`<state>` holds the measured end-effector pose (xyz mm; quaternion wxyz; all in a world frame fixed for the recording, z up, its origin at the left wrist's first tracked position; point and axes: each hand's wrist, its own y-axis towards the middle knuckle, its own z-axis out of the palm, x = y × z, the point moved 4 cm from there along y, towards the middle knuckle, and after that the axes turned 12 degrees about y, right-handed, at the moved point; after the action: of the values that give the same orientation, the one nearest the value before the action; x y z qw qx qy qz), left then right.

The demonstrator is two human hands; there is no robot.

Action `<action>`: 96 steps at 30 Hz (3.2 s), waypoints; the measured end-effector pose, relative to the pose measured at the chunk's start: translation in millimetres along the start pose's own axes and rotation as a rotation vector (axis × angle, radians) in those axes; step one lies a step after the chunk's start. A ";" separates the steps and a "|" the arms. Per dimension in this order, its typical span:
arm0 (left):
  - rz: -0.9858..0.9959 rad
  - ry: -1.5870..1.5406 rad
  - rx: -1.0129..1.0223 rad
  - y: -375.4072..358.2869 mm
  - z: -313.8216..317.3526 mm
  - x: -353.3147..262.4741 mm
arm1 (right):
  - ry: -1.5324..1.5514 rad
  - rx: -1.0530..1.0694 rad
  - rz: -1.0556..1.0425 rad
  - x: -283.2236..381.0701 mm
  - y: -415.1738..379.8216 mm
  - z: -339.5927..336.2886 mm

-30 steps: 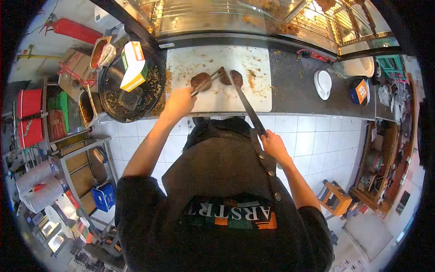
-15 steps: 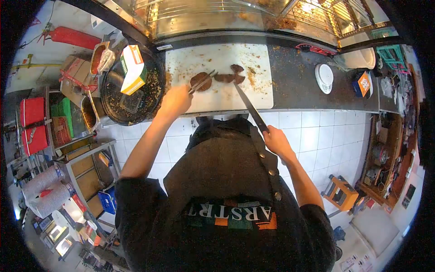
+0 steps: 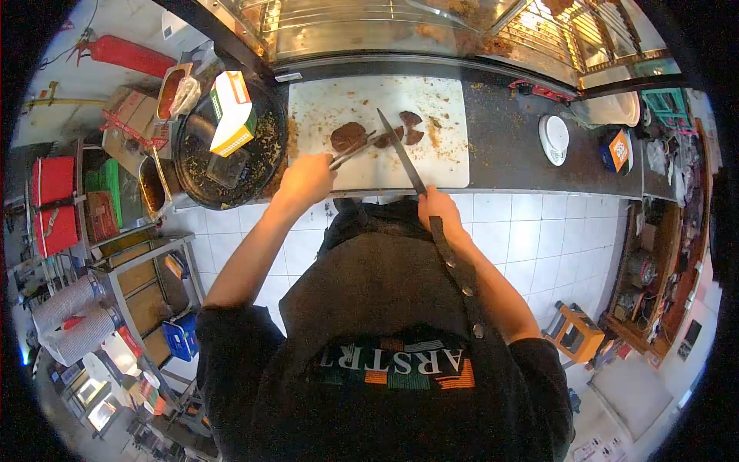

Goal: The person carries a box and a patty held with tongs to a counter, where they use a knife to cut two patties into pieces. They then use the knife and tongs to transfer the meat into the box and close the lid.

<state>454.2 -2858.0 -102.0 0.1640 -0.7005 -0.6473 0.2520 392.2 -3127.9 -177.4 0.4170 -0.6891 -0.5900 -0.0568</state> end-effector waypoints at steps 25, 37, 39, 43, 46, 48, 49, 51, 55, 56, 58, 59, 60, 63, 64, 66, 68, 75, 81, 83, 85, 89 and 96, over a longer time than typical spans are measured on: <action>0.087 0.012 -0.049 12.6 14.9 1.7 | -0.105 -0.193 -0.170 -9.6 64.1 55.1; 0.120 -0.073 -0.178 3.4 -10.1 11.9 | 0.001 -0.042 -0.020 -71.5 -66.9 -38.3; 0.112 -0.163 -0.179 -21.6 -25.0 12.1 | 0.201 -0.032 0.054 -72.8 -75.9 -53.6; 0.196 -0.152 -0.108 -55.5 -12.1 11.7 | 0.539 0.068 0.295 -73.3 -77.8 -72.4; 0.133 -0.090 0.033 -52.7 3.1 4.9 | 0.525 0.106 0.305 -75.1 -66.2 -69.1; 0.107 -0.102 -0.031 -46.1 11.7 2.0 | 0.517 0.148 0.297 -68.3 -61.4 -68.6; 0.090 -0.090 -0.030 -41.9 14.7 0.9 | 0.492 0.142 0.265 -63.5 -59.6 -70.8; 0.051 -0.068 -0.030 -30.8 17.9 0.7 | 0.441 0.135 0.198 -54.6 -54.8 -74.9; 0.029 0.010 -0.063 -10.7 17.6 -1.1 | 0.390 0.101 0.174 -58.0 -42.9 -78.1; 0.039 0.037 -0.089 -3.2 18.5 0.2 | 0.371 0.087 0.143 -59.7 -42.5 -79.9; 0.005 0.055 -0.073 0.7 -0.2 -10.7 | 0.375 0.084 0.146 -56.7 -44.6 -84.6; -0.010 0.065 -0.065 4.1 -7.9 -14.5 | 0.397 0.095 0.180 -49.8 -49.0 -90.0; -0.016 0.068 -0.064 12.7 -8.4 -13.4 | 0.420 0.105 0.214 -46.8 -52.0 -92.8; -0.024 0.177 -0.072 31.4 -17.8 -13.6 | 0.444 0.080 0.251 -54.9 -53.0 -91.1; 0.000 0.197 -0.092 30.0 -26.0 -14.5 | 0.446 0.071 0.251 -54.3 -54.9 -92.1; -0.018 0.238 -0.052 33.1 -33.4 -9.0 | 0.456 0.054 0.255 -52.5 -60.1 -92.8; 0.003 0.240 -0.025 43.5 -33.7 1.3 | 0.519 0.047 0.257 -63.2 -54.6 -84.2; 0.151 0.346 -0.102 71.9 -52.4 -17.5 | 0.338 0.062 0.202 -48.9 -19.6 -81.9; 0.109 0.403 -0.041 73.2 -72.6 -16.2 | 0.298 0.032 0.219 -47.8 -34.7 -105.0; 0.127 0.393 -0.112 68.8 -76.8 -11.2 | 0.347 -0.003 0.247 -57.3 -39.2 -107.7; 0.170 0.346 -0.213 69.1 -74.7 -5.1 | 0.381 -0.029 0.276 -62.5 -38.9 -107.9; 0.131 0.380 -0.067 78.2 -73.2 -16.4 | 0.175 -0.090 0.085 -53.9 -12.4 -105.9; 0.197 0.466 -0.086 88.1 -68.8 -18.2 | -0.128 -0.142 -0.030 -42.1 7.4 -112.8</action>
<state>565.1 -2878.9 -92.0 0.2534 -0.8058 -0.5306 0.0705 432.7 -3232.2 -132.3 0.3277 -0.7101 -0.6203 -0.0605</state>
